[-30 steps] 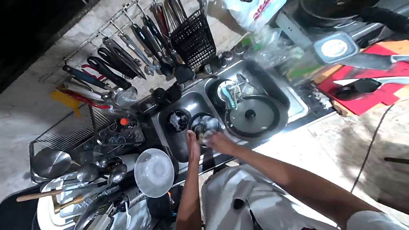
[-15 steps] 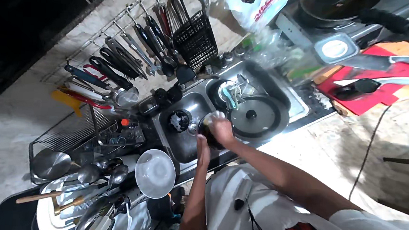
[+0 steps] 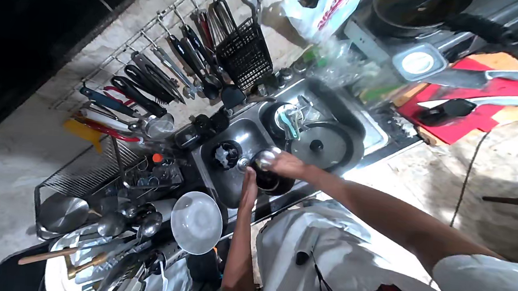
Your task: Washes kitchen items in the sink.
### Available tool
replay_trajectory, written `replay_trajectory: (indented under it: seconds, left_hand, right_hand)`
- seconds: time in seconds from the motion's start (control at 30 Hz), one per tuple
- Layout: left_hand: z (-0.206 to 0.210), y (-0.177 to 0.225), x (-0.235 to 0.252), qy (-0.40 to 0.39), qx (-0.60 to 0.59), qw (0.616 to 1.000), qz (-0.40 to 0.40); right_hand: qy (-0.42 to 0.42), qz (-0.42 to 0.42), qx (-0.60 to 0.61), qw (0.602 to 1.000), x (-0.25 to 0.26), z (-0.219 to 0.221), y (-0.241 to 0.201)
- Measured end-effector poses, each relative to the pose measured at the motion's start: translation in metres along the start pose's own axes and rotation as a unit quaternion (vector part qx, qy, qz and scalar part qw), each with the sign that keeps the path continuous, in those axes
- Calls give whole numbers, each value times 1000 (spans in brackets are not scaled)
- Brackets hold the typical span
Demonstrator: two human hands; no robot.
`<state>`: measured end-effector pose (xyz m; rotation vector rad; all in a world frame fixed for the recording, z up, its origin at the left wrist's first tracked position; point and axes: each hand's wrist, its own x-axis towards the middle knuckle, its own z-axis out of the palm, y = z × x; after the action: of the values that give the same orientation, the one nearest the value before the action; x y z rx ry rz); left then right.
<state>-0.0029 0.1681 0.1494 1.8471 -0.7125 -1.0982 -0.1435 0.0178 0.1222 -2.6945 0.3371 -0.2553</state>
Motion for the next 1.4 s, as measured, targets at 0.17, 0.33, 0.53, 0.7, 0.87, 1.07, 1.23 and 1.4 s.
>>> replay_trajectory:
  seconds: [0.17, 0.33, 0.53, 0.7, 0.87, 1.07, 1.23, 1.4]
  left_hand:
    - [3, -5, 16, 97, -36, 993, 48]
    - [14, -8, -2, 81, -49, 995, 12]
    - [16, -18, 10, 67, -125, 990, -11]
    - [-1, -12, 5, 59, -62, 996, 5]
    - [0, -7, 18, 21, -74, 995, -68]
    - [-22, 1, 30, -68, -147, 973, -165]
    - [-11, -52, 43, -24, -297, 941, -161]
    - [-5, -69, 33, -20, -441, 886, -146]
  right_hand:
    - [-119, 214, 185, 952, 0, 5, -44]
    - [-19, 244, 80, 966, 8, 2, -36]
    - [-20, 212, 344, 915, 22, -5, -60]
    - [-115, 214, 102, 965, 10, -18, -39]
    - [-58, 191, 300, 933, 15, 0, -51]
    - [-87, 163, 298, 937, 6, -9, -57]
    - [14, 267, 501, 823, 14, -15, -41]
    - [191, 413, 622, 638, 10, 8, -22]
